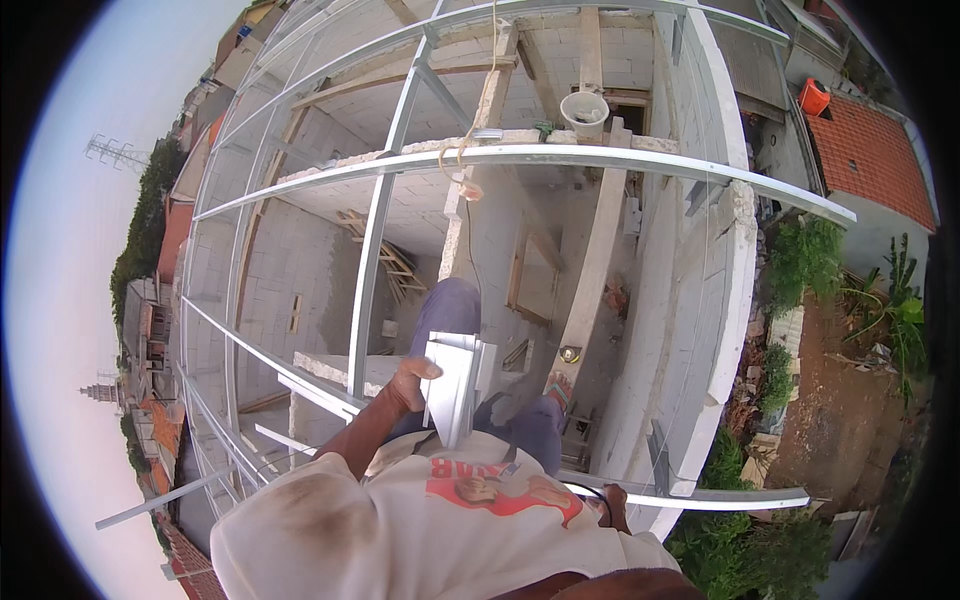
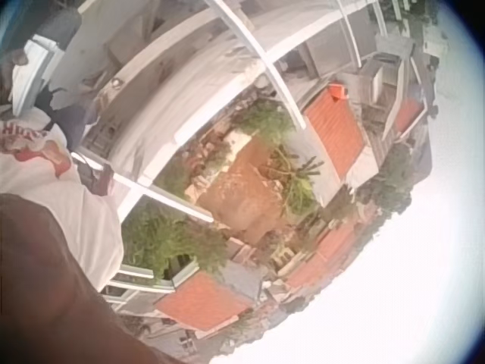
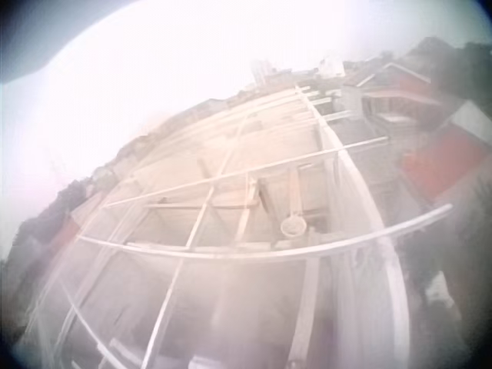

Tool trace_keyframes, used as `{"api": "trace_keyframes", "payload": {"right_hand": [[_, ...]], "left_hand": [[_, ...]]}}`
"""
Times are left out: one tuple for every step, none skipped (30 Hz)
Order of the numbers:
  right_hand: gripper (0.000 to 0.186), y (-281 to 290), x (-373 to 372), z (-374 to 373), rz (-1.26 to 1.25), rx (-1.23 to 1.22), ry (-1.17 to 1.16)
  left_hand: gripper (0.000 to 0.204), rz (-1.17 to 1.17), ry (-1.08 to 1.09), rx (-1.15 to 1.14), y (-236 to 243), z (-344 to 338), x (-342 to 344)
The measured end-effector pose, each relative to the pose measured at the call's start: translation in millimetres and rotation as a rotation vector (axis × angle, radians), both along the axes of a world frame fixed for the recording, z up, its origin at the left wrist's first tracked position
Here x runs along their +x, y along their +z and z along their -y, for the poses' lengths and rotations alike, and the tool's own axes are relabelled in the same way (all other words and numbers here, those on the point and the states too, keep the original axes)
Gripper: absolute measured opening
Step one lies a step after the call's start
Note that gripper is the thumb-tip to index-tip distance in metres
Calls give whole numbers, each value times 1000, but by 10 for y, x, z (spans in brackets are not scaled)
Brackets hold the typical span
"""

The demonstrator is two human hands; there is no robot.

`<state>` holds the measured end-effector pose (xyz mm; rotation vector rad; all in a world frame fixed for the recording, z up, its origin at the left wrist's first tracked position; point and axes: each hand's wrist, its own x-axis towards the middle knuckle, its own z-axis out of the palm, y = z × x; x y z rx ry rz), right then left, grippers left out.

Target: The person positions and secures white metal frame pieces onto a wooden support structure on a rooftop. They use a cordless drill to fasten the pieces with screws, handling the frame and tools by hand.

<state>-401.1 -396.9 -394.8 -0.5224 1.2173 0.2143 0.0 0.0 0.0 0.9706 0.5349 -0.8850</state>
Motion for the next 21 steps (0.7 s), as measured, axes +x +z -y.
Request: {"api": "trace_keyframes", "payload": {"right_hand": [[51,-162,-108,115,-170,-101,152],[44,-145,-204,90,-342,-187,322],[48,-85,-306,-334,-534,-62,78],[50,27,-430,-720,-549,33,80],[51,30,-381,-575,-540,58,93],[50,-74,-296,-396,-529,29,78],[49,-164,-200,-206,-519,-2,65],[48,-213,-226,-231,-521,-13,56],[46,-160,-288,-266,-535,-14,27],[45,-48,-288,-263,-555,-13,2],[44,68,-188,-240,-566,-12,-18],[43,177,-99,-218,-576,-16,-38],[43,235,-33,-175,-577,-27,-35],[43,298,32,-130,-578,-39,-30],[43,375,65,-115,-581,-49,-21],[46,390,44,-104,-574,-39,2],[46,408,29,-124,-562,-52,9],[46,374,-28,-141,-552,-71,18],[46,285,-49,-140,-538,-95,28],[43,119,-203,-129,-519,-111,34],[40,4,-313,-88,-502,-124,49]], "left_hand": [[72,-4,-8,-101,-45,34,128],[73,-10,4,-197,-86,10,209],[72,-32,-34,-155,74,-25,199],[72,-50,-72,-115,274,-59,192],[71,-40,-84,-136,344,85,271],[68,-31,-120,-161,365,253,442],[68,-2,-142,-161,260,348,637],[68,14,-163,-143,166,335,782],[68,22,-172,-120,112,320,827],[68,-20,-154,-92,166,389,871],[68,14,-156,-47,204,421,940],[68,50,-158,-6,219,442,1024],[68,89,-163,27,204,488,1130],[68,127,-170,102,189,528,1235],[68,154,-191,112,144,531,1345],[68,183,-211,124,101,545,1463],[68,212,-229,136,53,557,1585],[67,221,-235,139,-44,569,1727],[67,236,-239,139,-174,581,1912],[67,250,-246,129,-309,630,2111],[67,237,-255,119,-443,631,2285]]}}
